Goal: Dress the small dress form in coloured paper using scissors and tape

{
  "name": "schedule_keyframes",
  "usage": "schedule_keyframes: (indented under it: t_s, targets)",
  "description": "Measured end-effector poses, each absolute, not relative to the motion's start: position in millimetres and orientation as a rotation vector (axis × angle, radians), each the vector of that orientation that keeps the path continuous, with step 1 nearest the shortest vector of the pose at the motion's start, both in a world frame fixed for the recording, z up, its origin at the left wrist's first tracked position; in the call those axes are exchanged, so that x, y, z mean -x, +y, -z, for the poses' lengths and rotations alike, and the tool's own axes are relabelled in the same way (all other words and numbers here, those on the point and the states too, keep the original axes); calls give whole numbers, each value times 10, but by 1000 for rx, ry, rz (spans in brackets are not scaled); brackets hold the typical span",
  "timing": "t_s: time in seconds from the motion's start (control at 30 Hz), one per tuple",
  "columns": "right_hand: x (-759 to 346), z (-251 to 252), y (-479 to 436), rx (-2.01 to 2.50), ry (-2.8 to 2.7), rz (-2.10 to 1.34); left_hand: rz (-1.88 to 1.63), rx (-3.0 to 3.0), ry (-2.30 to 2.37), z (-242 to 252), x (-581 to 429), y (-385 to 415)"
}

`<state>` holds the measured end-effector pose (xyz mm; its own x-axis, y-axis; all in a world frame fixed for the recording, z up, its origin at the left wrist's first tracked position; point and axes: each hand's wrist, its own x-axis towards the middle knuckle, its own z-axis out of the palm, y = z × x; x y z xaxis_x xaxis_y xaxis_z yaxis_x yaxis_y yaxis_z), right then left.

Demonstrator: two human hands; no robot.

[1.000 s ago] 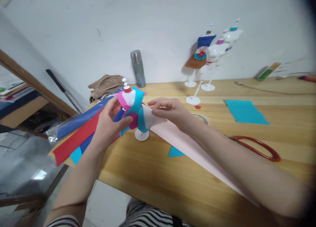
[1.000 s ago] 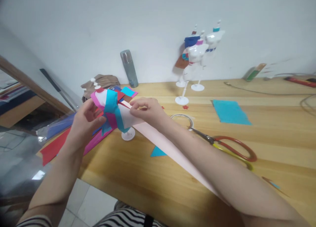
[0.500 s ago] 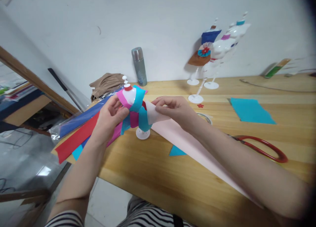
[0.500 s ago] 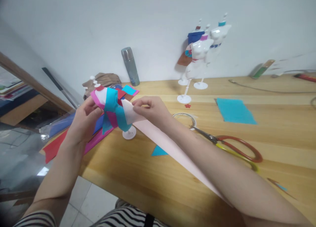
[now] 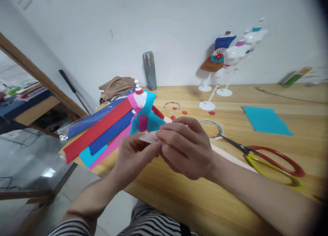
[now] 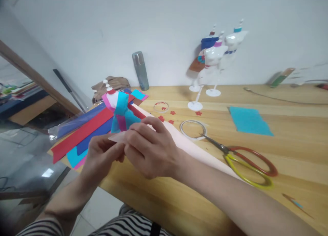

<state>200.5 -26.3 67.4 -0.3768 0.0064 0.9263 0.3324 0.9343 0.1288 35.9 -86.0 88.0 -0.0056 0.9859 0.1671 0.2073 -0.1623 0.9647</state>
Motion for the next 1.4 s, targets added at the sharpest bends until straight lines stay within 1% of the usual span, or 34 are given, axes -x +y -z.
schedule_keyframes:
  t_s: [0.1,0.17,0.37,0.43,0.47,0.57,0.77,1.03,1.4]
  targets:
    - [-2020,-670,-219,203,-1942,303,-1202,-1356,1263,-848,-329,-763]
    - [-2081,-724,-162,225,-1930,141,-1188,-1313,1257,-840,-288,-744]
    - [-2296,-949,19,565,-1841,-851,-1163,-1256,1330,-944,-284,-772]
    - [-2299,-952,45,594,-1913,-1074,-1145,-1286,1348,-980,-320,-781]
    - [-2288,-939,49,589,-1957,-1133,-1134,-1315,1361,-991,-335,-784]
    - [-2244,-883,49,587,-2078,-1176,-1079,-1433,1394,-993,-354,-785]
    - [-2248,-854,81,559,-2151,-1248,-993,-1568,1375,-976,-333,-776]
    - [-2246,-855,111,660,-2115,-1390,-1174,-1418,1460,-1052,-413,-824]
    - [-2233,-868,94,690,-2086,-1358,-1199,-1353,1477,-1013,-403,-815]
